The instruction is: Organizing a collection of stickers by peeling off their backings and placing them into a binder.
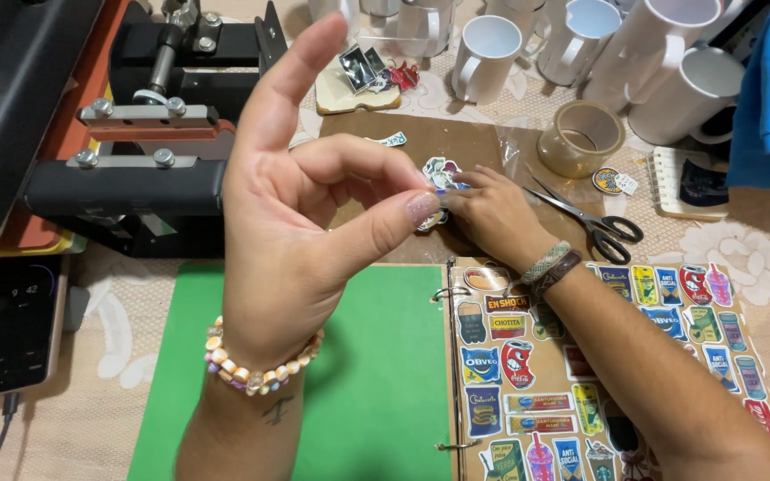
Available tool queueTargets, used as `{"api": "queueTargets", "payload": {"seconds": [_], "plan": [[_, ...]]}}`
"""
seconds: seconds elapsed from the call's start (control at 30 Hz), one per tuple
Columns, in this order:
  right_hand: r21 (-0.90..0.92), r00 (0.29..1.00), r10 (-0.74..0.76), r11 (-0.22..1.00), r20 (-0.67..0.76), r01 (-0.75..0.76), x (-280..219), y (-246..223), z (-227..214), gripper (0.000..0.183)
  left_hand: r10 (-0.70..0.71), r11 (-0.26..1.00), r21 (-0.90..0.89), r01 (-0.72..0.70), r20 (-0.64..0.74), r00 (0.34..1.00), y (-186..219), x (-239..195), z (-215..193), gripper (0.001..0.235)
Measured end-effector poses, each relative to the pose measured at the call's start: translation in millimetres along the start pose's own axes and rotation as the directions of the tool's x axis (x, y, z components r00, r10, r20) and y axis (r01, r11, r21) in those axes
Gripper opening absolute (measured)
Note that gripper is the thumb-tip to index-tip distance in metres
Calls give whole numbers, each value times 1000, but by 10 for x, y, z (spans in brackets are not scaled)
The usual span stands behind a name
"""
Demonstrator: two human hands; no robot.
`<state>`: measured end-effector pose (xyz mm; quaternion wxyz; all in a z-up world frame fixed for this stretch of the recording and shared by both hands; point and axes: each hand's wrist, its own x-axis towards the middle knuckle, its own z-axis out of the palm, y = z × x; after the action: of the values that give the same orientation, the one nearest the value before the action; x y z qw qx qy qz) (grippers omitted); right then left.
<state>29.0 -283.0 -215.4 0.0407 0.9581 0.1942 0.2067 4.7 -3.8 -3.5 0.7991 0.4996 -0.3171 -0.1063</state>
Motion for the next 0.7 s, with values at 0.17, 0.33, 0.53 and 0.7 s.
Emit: {"api": "queueTargets", "payload": {"seconds": [0.17,0.33,0.53,0.7], "plan": [[181,964,264,948,18,-262,34,-92,-204,19,-8,1000,-2,8,0,1000,4,1,3,95],[805,738,668,383,98,-453,67,-288,-560,24,-29,998,60,31,-33,999,-41,19,38,93],[937,598,726,-316,339,-148,39,-716,-1136,13,-80,982,173,78,2,997,-212,74,101,93],[932,610,738,-362,291,-7,14,-862,-1326,19,-144,980,142,139,25,989,-338,76,164,95]]}}
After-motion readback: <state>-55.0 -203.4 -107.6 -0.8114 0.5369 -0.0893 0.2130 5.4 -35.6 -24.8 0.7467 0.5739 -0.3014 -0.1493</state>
